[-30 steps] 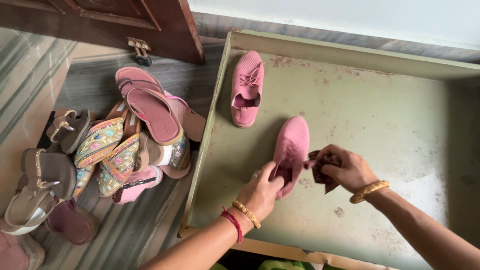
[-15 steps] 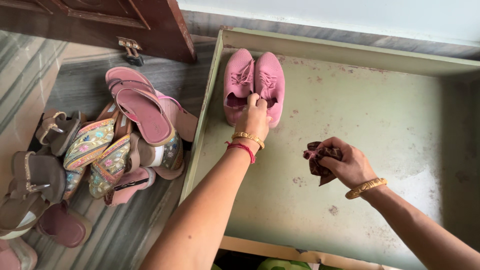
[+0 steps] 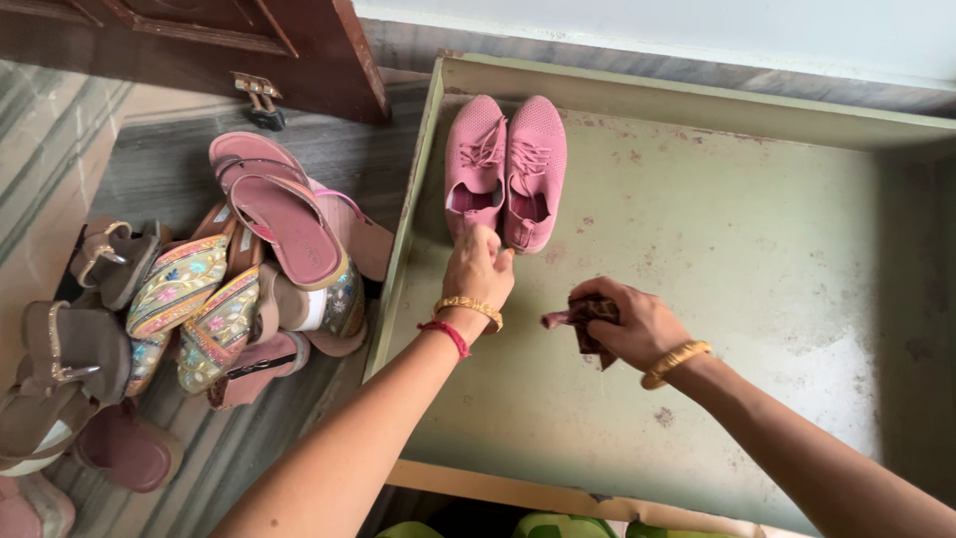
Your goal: The person removes shoes from a pile on the floor and places them into a green metal shoe rack. They handle pink sneakers, sandals, and embellished flats, arranging them neatly inside the rack using a cloth to wipe surfaces as needed.
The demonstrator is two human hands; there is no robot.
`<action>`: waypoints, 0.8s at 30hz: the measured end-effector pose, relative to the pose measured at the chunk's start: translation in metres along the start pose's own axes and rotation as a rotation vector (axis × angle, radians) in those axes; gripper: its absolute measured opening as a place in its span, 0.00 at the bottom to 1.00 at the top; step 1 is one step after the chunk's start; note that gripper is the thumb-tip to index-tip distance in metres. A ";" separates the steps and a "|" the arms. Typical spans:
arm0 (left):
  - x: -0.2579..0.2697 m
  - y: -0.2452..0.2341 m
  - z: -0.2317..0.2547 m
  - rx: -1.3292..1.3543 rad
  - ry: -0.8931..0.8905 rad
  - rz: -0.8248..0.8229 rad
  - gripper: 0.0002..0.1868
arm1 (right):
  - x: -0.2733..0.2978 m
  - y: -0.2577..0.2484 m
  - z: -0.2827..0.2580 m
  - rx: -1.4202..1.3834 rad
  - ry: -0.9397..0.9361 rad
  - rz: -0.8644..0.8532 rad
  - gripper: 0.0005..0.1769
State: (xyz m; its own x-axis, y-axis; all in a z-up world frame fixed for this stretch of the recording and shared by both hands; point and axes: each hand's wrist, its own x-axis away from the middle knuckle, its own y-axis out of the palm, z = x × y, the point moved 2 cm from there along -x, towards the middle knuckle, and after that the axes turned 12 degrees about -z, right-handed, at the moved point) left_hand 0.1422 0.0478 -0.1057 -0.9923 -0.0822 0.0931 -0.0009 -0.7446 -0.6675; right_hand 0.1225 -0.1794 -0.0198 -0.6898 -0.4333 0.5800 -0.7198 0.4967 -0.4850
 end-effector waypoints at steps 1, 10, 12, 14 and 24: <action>0.001 0.000 -0.005 -0.048 0.019 -0.052 0.12 | -0.008 0.004 -0.002 0.000 0.026 -0.041 0.26; -0.011 0.008 -0.013 -0.267 -0.029 -0.364 0.20 | -0.089 0.034 -0.020 0.351 -0.037 -0.053 0.47; -0.012 0.007 -0.012 -0.279 -0.064 -0.388 0.20 | -0.099 0.036 -0.019 0.369 -0.013 -0.044 0.48; -0.013 0.005 -0.014 -0.285 -0.087 -0.365 0.21 | -0.104 0.039 -0.017 0.381 -0.021 -0.034 0.48; -0.025 0.005 -0.038 -0.223 -0.030 -0.342 0.27 | -0.104 0.041 -0.024 0.412 -0.046 -0.018 0.50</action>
State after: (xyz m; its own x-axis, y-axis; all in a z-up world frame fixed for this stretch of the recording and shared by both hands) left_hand 0.1620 0.0712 -0.1400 -0.9259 0.1238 0.3568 -0.3606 -0.5709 -0.7376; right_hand 0.1663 -0.0957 -0.0839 -0.6731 -0.4770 0.5651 -0.6959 0.1500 -0.7023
